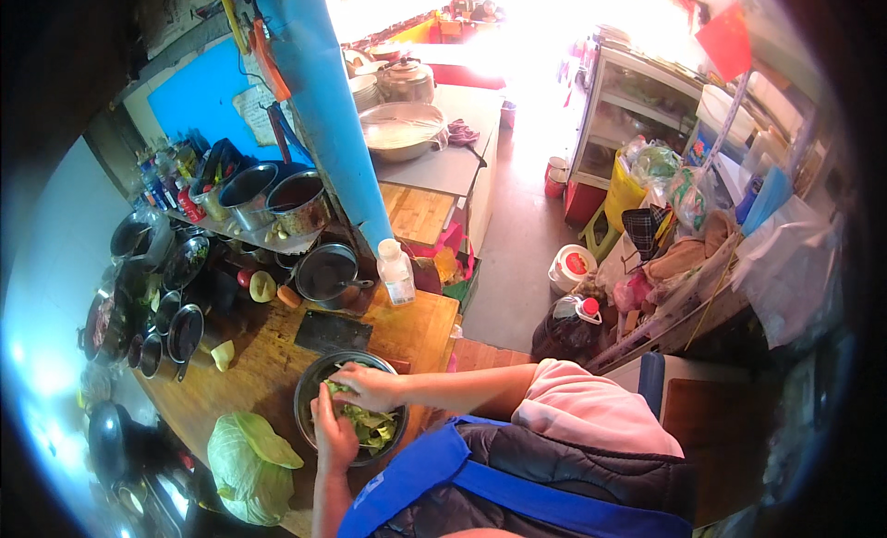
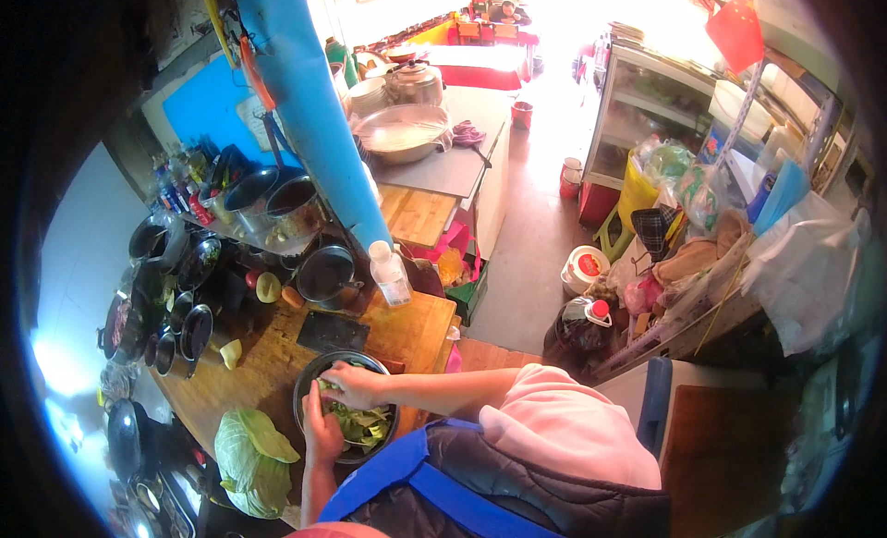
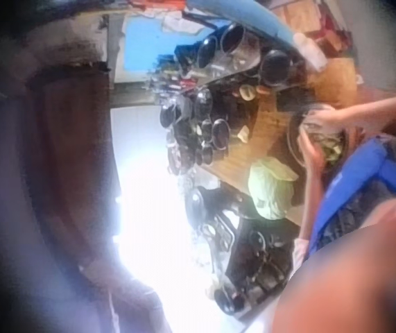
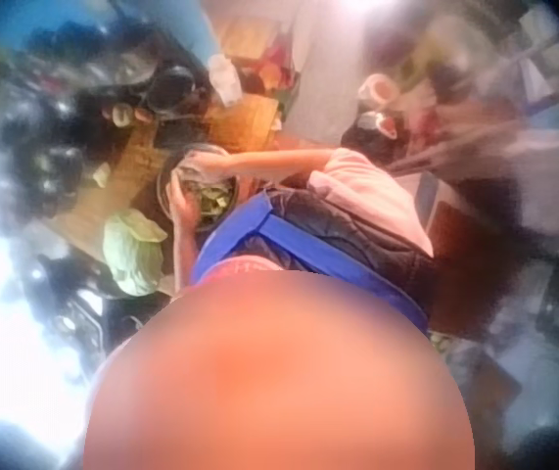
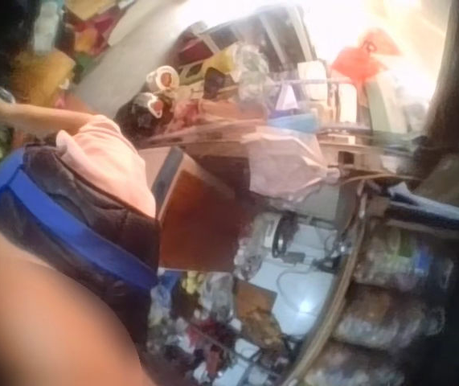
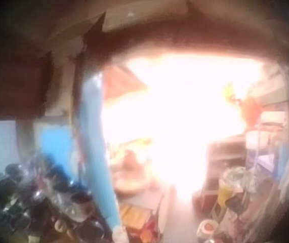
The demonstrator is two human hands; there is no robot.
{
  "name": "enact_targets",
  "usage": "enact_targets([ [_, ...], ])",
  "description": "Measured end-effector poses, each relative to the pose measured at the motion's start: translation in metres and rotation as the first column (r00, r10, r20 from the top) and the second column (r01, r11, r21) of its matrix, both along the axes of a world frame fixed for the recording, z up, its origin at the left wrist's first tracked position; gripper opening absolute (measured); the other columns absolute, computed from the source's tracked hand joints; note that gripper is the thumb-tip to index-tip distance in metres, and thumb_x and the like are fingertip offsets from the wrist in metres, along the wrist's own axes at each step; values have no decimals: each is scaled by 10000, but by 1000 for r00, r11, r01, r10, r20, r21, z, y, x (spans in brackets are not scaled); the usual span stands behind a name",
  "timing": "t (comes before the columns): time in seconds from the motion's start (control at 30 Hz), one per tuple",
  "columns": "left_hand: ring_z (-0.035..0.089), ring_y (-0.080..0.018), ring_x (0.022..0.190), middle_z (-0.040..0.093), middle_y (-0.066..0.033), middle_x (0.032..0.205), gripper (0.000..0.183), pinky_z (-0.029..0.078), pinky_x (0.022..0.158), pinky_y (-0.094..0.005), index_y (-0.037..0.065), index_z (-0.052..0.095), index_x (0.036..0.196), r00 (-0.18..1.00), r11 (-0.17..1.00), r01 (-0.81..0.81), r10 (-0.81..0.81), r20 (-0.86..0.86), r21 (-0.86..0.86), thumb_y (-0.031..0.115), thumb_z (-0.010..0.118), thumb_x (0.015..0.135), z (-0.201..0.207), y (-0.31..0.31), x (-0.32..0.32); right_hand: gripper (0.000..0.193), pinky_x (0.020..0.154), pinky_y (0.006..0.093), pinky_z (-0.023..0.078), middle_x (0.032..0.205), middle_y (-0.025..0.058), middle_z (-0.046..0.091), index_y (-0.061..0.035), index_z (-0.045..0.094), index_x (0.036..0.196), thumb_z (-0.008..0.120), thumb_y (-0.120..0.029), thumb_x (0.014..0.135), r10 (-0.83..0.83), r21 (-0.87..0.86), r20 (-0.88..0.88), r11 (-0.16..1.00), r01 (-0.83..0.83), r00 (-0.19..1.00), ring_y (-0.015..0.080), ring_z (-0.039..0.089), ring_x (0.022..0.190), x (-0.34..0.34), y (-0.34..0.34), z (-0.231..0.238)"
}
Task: The person tears cabbage leaves by hand from a whole head and places them into a metal bowl. The person repeatedly pulls off leaves, tears them into smaller pieces, and accumulates them in the bowl on a wooden countertop.
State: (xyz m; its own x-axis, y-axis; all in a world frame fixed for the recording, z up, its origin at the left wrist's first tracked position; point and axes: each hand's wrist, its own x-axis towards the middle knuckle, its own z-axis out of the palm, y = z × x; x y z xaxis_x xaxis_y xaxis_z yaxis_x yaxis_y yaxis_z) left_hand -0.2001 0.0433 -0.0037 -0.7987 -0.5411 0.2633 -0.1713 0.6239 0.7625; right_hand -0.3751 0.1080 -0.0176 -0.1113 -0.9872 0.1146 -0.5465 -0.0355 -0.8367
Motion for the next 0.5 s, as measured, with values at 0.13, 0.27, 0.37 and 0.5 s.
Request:
enact_targets([
  [0.13,527,-373,1094,462,-223,1229,648,456,956,-429,-37,416,1440,994,984,-6,25,103,-178,-93,503,799,3,-1,-2,341,843,413,504,1034,204,663,-17,610,1194,662,-226,929,-13,-86,100,996,21,995,358,648,1008,12,4,-5],
  [0.27,556,-286,1104,434,-185,1292,559,519,819,-329,15,512,1394,990,976,-125,134,-40,178,-62,607,849,7,0,0,278,762,384,524,952,164,703,-53,671,1111,715,-177,867,-73,-78,219,993,92,973,333,679,882,5,9,2],
  [0.37,657,-191,876,620,-137,1084,325,533,697,-301,-5,605,1240,999,909,-27,9,46,416,59,618,922,14,-5,4,296,785,391,523,942,145,694,-61,676,1082,750,-176,820,33,-156,153,988,-9,988,321,665,888,2,12,10],
  [0.5,687,-157,645,691,-84,724,168,510,582,-285,-19,663,928,980,886,-96,5,200,453,142,622,950,24,-8,9,200,757,377,528,873,125,683,-73,712,976,725,-162,798,-59,-338,-100,941,22,993,326,669,839,9,15,15],
])
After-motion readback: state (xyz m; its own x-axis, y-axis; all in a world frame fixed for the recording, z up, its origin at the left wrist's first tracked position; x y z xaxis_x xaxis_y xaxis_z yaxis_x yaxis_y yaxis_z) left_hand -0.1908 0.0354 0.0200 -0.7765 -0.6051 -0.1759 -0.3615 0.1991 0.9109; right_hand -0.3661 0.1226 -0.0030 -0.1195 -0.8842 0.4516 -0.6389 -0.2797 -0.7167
